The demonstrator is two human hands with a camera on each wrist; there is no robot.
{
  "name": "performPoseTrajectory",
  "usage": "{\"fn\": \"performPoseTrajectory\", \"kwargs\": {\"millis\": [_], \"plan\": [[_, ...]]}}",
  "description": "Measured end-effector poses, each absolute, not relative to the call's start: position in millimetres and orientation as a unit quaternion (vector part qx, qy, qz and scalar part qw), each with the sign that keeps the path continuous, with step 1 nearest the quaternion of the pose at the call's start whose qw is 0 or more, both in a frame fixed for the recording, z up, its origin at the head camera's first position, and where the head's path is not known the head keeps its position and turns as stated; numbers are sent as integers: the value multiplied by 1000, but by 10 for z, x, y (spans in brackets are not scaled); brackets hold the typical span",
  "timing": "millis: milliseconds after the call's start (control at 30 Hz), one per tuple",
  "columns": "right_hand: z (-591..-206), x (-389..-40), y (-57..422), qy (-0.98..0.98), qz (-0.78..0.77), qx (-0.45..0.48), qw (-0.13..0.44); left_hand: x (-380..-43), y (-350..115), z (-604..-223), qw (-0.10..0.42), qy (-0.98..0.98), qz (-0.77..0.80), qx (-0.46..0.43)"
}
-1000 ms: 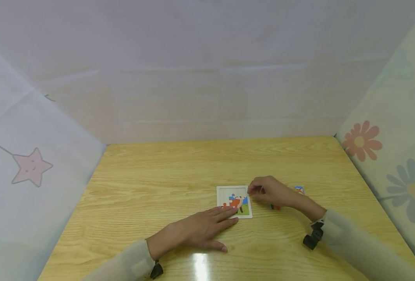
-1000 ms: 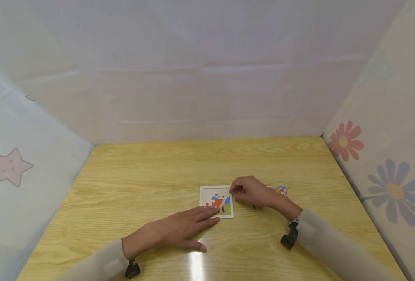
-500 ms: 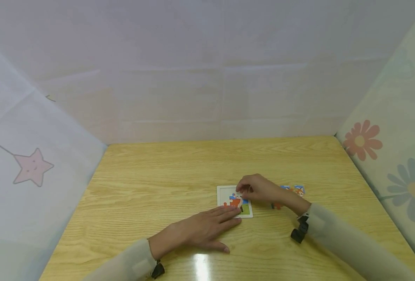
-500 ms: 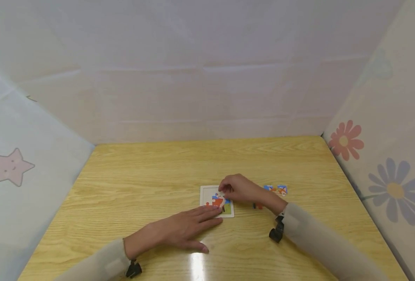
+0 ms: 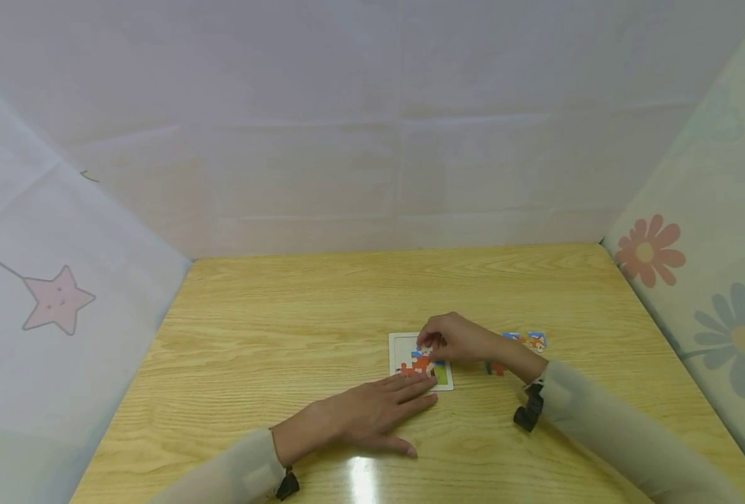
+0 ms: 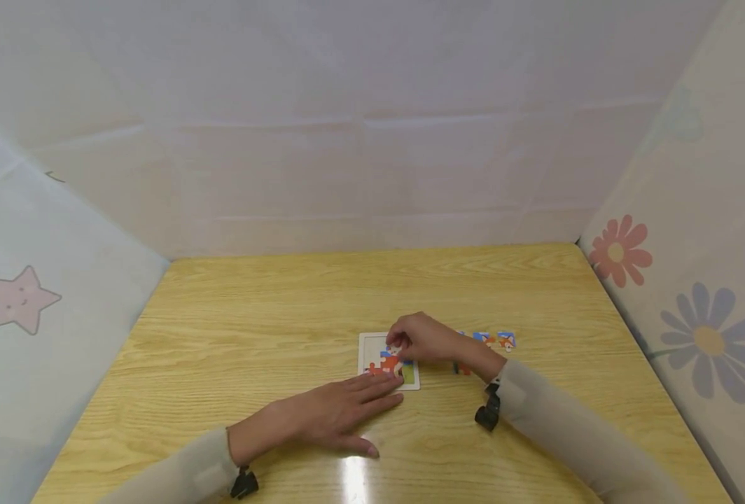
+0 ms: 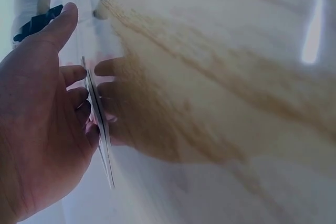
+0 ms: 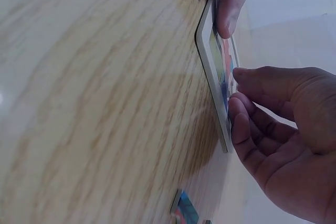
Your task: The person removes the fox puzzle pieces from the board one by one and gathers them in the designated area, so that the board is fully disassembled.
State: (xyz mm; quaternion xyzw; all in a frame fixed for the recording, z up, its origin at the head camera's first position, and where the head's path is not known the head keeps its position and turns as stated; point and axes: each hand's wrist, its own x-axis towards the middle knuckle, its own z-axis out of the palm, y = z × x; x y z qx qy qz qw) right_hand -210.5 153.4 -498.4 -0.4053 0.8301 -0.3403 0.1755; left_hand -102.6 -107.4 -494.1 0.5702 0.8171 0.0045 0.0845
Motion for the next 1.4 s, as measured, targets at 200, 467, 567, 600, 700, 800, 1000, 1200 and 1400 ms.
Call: {"fn": "performPoseTrajectory", "kwargs": {"millis": [200, 467, 567, 600, 700, 800, 1000, 1200, 1400], "plan": [[-4956, -2101, 1515, 830, -328, -414, 180, -1023, -1068, -4942, 81, 816, -8, 573], [-4987, -2085, 1484, 833, -323, -411, 181, -1027, -1069, -4939, 98, 817, -11, 569], [-4979, -2073, 1472, 832, -327, -409, 186, -1027, -1070, -4933, 102, 817, -10, 568], [-4974, -2071, 1467, 831, -328, -407, 187, -1028, -1070, -4931, 103, 817, -10, 568], [-4965, -2073, 1458, 832, -330, -403, 191, -1035, -1070, -4930, 106, 817, -7, 567], [-4970, -2079, 1451, 832, -331, -402, 190, -1048, -1069, -4936, 107, 817, -3, 567], [-4964, -2067, 1449, 831, -339, -399, 187, -1064, -1066, -4938, 109, 817, -1, 567], [-5003, -2067, 1452, 828, -355, -391, 188, -1066, -1070, -4940, 118, 817, 6, 564], [-4984, -2045, 1467, 826, -366, -385, 188, -1063, -1066, -4924, 122, 819, 14, 561]]}}
